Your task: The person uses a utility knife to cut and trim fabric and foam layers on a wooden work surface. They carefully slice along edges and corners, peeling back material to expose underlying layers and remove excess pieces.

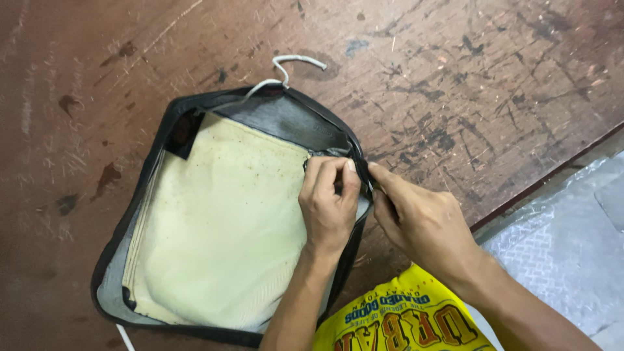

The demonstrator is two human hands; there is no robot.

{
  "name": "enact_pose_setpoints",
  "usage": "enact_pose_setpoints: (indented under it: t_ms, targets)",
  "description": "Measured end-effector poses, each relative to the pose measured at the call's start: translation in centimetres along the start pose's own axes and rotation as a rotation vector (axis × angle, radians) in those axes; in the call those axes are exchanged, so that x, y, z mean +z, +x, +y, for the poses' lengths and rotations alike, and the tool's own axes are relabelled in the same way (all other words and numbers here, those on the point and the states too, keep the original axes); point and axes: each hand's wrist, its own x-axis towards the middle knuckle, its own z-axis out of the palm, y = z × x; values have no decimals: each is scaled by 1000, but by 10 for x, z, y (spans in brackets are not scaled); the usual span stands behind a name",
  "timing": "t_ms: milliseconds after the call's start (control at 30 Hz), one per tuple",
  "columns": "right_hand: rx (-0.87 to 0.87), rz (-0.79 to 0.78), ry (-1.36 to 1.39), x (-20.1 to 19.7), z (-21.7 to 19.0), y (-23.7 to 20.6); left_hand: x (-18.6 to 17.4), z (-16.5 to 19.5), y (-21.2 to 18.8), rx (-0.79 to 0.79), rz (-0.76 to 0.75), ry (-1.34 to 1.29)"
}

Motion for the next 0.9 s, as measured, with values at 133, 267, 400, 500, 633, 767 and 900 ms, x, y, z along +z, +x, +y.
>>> enact_pose_setpoints:
  t_ms: [133, 267, 400, 500, 633, 767, 900]
  targets:
    - [-18, 5, -12, 0, -1, 3, 2, -1, 0, -4, 19, -3]
    - [1, -19, -29, -1, -2, 4, 3, -1, 0, 21, 28, 13]
    - [7, -11, -21, 0, -4, 6, 4, 1, -1, 20, 22, 22]
    - [7, -33, -27, 1, -5, 7, 5, 1, 0, 53, 38, 58]
    - [23, -120, -61, -2, -4, 7, 5, -2, 1, 45, 39, 35]
    - [-3, -108, -44, -8, -2, 6, 8, -3, 2, 33, 27, 19]
    - [-12, -73, -30, -7, 0, 11, 9, -3, 3, 27, 47, 1]
